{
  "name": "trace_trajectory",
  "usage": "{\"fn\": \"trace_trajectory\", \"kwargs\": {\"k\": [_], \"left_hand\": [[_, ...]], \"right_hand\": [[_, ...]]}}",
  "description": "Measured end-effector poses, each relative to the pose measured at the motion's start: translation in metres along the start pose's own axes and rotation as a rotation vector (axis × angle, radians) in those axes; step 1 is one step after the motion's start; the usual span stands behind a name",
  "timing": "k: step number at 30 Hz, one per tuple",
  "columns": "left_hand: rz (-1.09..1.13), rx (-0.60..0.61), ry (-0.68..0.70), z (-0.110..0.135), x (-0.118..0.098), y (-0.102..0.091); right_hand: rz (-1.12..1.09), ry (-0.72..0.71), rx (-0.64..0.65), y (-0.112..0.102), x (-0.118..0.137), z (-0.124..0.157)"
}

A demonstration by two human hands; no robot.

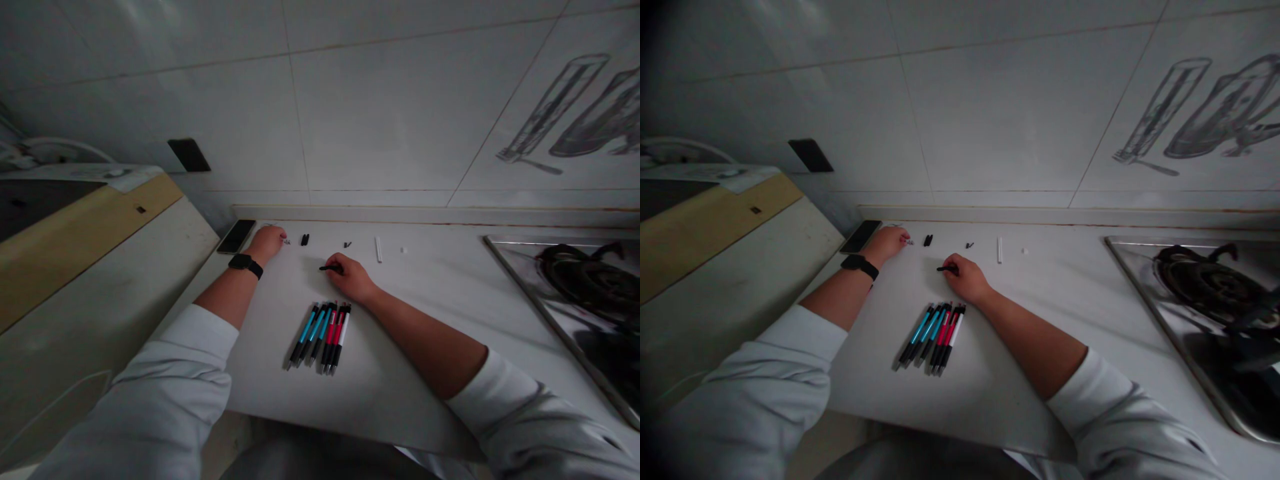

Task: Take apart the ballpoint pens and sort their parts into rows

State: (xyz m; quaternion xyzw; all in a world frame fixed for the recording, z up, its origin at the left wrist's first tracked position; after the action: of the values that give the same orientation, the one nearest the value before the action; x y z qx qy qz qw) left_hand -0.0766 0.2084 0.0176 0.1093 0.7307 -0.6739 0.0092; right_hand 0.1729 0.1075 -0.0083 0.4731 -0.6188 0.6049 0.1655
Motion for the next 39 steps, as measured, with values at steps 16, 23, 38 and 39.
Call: {"fn": "trace_trajectory", "kwargs": {"k": [16,23,38,39], "left_hand": [[0.142,-0.171,-0.071,0.061,-0.054,-0.037],[0.215,0.032,0.016,0.105,-0.105,0.014],[0.227,0.083,0.079,0.112,-0.11,0.015],[0.23,0.086,0.077,0.113,-0.11,0.015]], "right_hand": [[-0.085,0.018,0.042,0.003,-0.007,-0.002],[-0.348,0.089,-0.029,-0.011,-0.018,-0.007],[0.423,0.285,0.119,0.015,-0.016,-0.15],[0.442,0.282,0.121,0.019,-0.016,-0.155]]}}
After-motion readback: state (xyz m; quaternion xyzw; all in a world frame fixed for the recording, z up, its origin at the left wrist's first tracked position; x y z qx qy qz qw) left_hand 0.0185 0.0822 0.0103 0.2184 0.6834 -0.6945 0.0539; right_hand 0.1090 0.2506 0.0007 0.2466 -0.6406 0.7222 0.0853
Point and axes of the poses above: each hand's wrist, its own z-axis away from the middle knuckle, its own y-axis out of the palm, x = y × z, the point moved 8 cm from there along -z, towards the middle knuckle, and after that the axes turned 5 degrees about z, right-handed, at the moved point
